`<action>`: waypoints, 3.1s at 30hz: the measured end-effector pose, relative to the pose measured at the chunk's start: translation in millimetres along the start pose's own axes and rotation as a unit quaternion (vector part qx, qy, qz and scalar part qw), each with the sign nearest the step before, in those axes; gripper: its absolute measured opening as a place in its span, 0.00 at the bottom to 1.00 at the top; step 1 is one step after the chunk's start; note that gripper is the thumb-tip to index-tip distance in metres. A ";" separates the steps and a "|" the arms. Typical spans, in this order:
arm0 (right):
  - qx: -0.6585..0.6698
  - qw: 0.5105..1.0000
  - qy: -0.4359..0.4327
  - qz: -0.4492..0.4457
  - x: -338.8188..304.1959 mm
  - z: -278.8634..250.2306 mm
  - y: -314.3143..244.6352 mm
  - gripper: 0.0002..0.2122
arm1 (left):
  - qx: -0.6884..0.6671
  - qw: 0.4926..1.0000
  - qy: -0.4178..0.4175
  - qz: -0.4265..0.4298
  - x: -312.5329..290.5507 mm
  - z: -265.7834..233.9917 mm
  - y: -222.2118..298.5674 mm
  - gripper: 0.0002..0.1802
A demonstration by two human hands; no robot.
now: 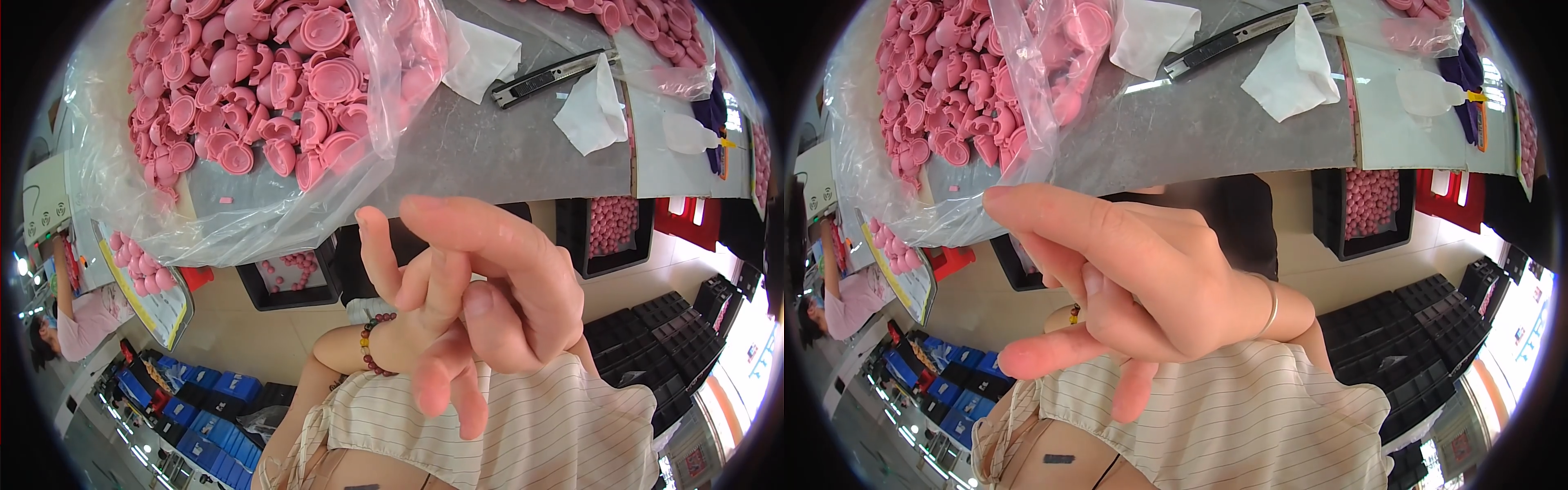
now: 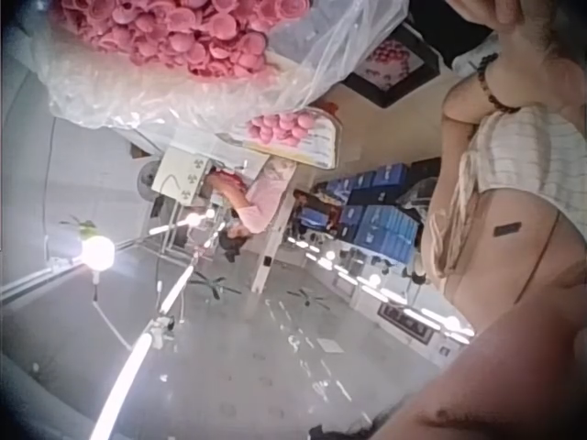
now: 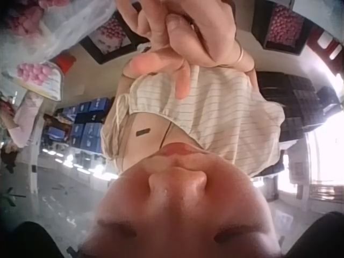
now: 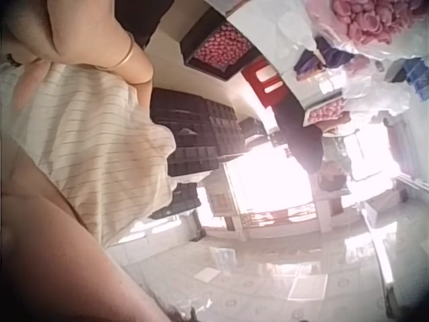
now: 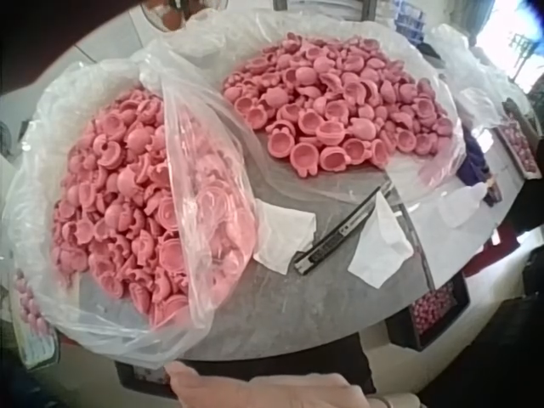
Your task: Assembling pink plastic toy components by applying glue and joining pieces together.
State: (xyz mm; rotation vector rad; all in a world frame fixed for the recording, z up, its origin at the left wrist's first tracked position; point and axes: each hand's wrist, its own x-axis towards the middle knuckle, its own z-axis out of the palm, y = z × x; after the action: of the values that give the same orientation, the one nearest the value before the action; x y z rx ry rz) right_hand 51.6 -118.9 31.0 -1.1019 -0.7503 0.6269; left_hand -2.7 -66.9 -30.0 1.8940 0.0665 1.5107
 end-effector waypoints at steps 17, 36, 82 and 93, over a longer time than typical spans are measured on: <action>-0.265 0.907 0.067 -0.320 -13.2 1.0 -2.1 0.17 | 0.115 0.980 0.025 -0.160 2.3 13.6 11.7 0.27; -0.287 0.898 0.093 -0.320 -9.0 15.7 1.0 0.13 | 0.081 0.959 0.017 -0.270 21.6 22.3 39.0 0.23; -0.336 0.859 0.141 -0.359 -9.0 22.3 5.9 0.12 | -0.054 0.971 -0.074 -0.222 16.2 -3.7 26.2 0.15; -0.356 0.877 0.096 -0.307 -9.8 21.5 3.8 0.16 | 0.024 0.973 -0.197 -0.117 18.2 -25.0 8.8 0.01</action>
State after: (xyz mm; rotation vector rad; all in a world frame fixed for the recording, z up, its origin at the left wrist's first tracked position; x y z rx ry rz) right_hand 28.3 -113.3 30.9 -1.4597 -1.1288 -0.3404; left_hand -22.0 -53.3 -8.2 2.1080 0.1400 0.9674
